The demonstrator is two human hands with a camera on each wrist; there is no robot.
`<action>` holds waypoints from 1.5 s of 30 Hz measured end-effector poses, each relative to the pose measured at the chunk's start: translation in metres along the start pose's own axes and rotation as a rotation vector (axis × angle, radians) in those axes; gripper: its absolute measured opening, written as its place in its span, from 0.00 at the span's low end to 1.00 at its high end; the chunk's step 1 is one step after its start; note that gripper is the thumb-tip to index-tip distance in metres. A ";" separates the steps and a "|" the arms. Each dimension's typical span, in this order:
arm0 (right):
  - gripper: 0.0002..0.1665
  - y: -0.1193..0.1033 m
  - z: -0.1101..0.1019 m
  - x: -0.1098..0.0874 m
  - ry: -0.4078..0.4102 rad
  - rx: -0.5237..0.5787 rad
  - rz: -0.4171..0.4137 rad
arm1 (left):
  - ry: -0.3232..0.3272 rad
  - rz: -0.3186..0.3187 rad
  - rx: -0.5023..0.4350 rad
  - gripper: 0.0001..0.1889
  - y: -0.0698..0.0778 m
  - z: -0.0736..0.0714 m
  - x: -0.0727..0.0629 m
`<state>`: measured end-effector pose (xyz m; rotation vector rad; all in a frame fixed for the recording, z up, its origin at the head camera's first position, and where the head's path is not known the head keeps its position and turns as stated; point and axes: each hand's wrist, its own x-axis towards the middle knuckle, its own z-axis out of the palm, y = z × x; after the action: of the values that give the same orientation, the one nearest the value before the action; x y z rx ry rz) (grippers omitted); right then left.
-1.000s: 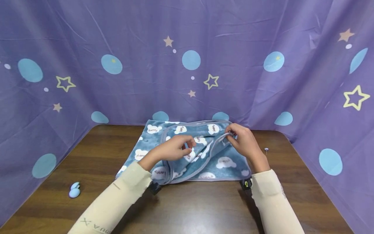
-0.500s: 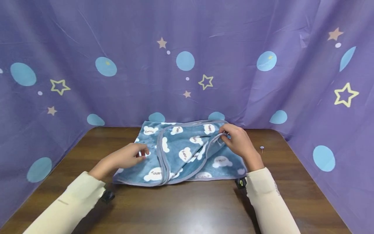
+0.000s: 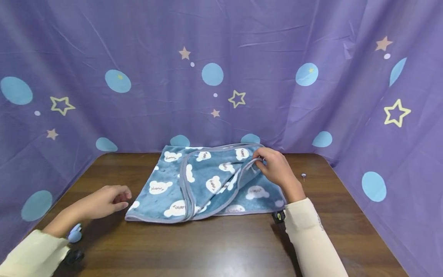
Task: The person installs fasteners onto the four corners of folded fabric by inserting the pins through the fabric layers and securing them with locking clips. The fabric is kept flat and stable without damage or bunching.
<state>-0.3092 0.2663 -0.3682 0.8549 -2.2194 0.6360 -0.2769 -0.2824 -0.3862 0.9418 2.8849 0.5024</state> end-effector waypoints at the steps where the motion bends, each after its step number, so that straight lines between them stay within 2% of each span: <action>1: 0.16 0.000 0.000 0.001 -0.001 0.001 -0.001 | -0.011 -0.013 -0.004 0.07 -0.003 0.000 -0.006; 6: 0.16 -0.001 0.000 0.004 0.004 -0.001 -0.003 | -0.064 -0.061 -0.031 0.09 -0.014 -0.004 -0.028; 13: 0.17 -0.001 0.001 0.004 -0.001 0.014 0.007 | -0.071 -0.046 0.010 0.16 -0.029 -0.008 -0.052; 15: 0.16 -0.001 0.001 0.004 -0.003 0.013 0.010 | -0.087 -0.065 0.007 0.18 -0.032 -0.009 -0.057; 22: 0.16 -0.002 0.001 0.002 -0.010 0.014 0.027 | -0.114 -0.096 0.000 0.21 -0.041 -0.010 -0.069; 28: 0.16 -0.002 0.002 0.000 -0.007 0.015 0.021 | -0.155 -0.175 -0.032 0.24 -0.046 -0.015 -0.081; 33: 0.16 -0.001 0.001 0.000 -0.007 0.022 0.021 | -0.223 -0.259 -0.113 0.26 -0.047 -0.017 -0.080; 35: 0.16 0.000 0.001 0.000 -0.014 0.022 0.026 | -0.236 -0.268 -0.119 0.25 -0.047 -0.016 -0.078; 38: 0.16 0.001 0.001 -0.001 -0.018 0.015 0.031 | -0.221 -0.216 -0.113 0.22 -0.049 -0.013 -0.076; 42: 0.15 0.002 0.001 -0.002 -0.021 0.014 0.031 | -0.153 -0.115 -0.087 0.19 -0.051 -0.008 -0.073; 45: 0.16 0.002 0.001 -0.002 -0.024 0.019 0.034 | -0.106 -0.070 -0.061 0.16 -0.052 -0.002 -0.071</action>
<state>-0.3098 0.2673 -0.3707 0.8394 -2.2568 0.6678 -0.2491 -0.3640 -0.4038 0.8291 2.7802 0.5152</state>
